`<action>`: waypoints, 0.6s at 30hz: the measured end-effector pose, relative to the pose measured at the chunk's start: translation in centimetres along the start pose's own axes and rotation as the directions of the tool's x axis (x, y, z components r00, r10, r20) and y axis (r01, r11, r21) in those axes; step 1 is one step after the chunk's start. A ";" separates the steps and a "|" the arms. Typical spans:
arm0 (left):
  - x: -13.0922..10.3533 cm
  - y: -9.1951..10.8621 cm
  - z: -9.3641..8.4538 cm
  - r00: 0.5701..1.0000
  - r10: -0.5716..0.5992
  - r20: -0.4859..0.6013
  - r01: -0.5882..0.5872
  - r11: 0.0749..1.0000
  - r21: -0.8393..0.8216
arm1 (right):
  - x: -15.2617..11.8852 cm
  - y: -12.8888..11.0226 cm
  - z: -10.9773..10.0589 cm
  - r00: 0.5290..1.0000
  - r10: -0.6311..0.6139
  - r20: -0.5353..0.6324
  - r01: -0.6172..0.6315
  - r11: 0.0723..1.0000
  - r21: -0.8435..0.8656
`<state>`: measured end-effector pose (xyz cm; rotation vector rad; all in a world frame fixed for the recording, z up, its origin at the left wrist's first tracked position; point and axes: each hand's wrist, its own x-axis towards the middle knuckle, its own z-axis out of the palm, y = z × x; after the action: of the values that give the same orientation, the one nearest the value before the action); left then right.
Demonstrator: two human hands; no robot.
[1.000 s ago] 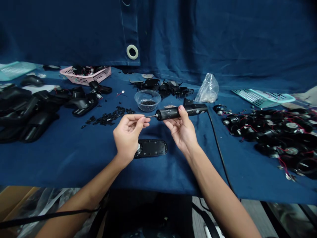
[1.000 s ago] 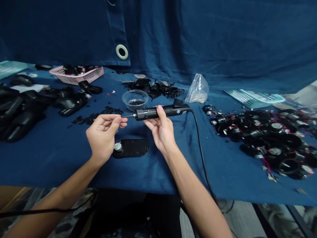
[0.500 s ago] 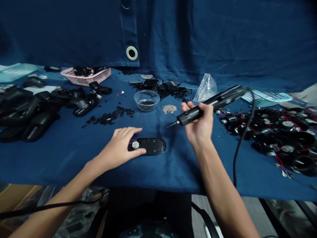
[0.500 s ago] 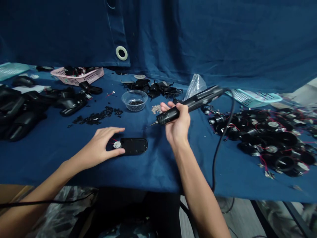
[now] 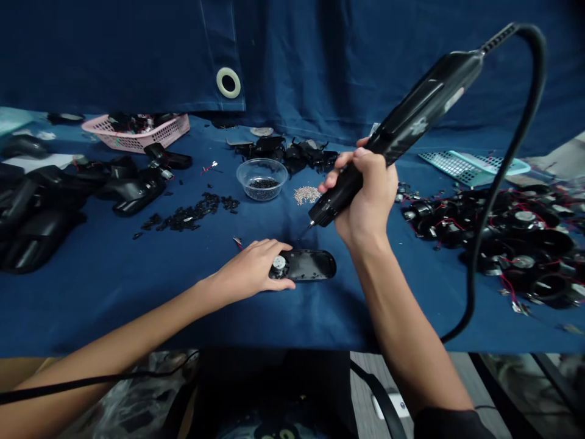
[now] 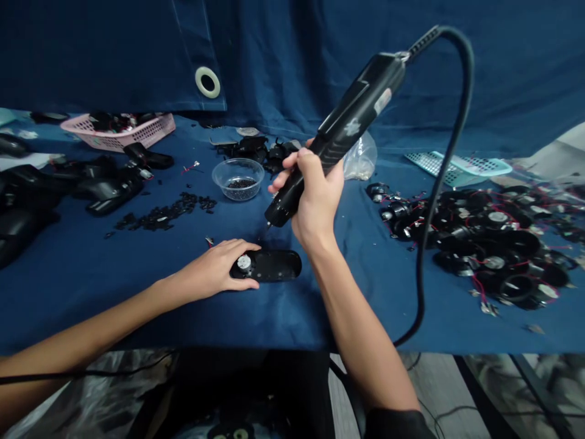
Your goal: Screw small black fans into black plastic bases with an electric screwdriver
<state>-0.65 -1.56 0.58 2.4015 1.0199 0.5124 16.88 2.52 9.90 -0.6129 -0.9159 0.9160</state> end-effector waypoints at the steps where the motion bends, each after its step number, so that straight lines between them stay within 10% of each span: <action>1: 0.0 -0.2 0.1 1.000 0.005 -0.002 -0.005 1.000 -0.002 | -0.4 0.4 0.0 1.000 0.017 -0.002 -0.017 1.000 -0.011; 18: -0.5 -0.7 0.6 0.997 0.040 -0.071 -0.039 0.999 0.005 | -3.9 3.7 0.3 0.999 0.052 0.003 -0.050 0.983 -0.178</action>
<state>-1.07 -1.64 -0.37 2.4261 1.0057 0.6150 13.99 0.93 5.60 -0.7891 -1.0002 0.8885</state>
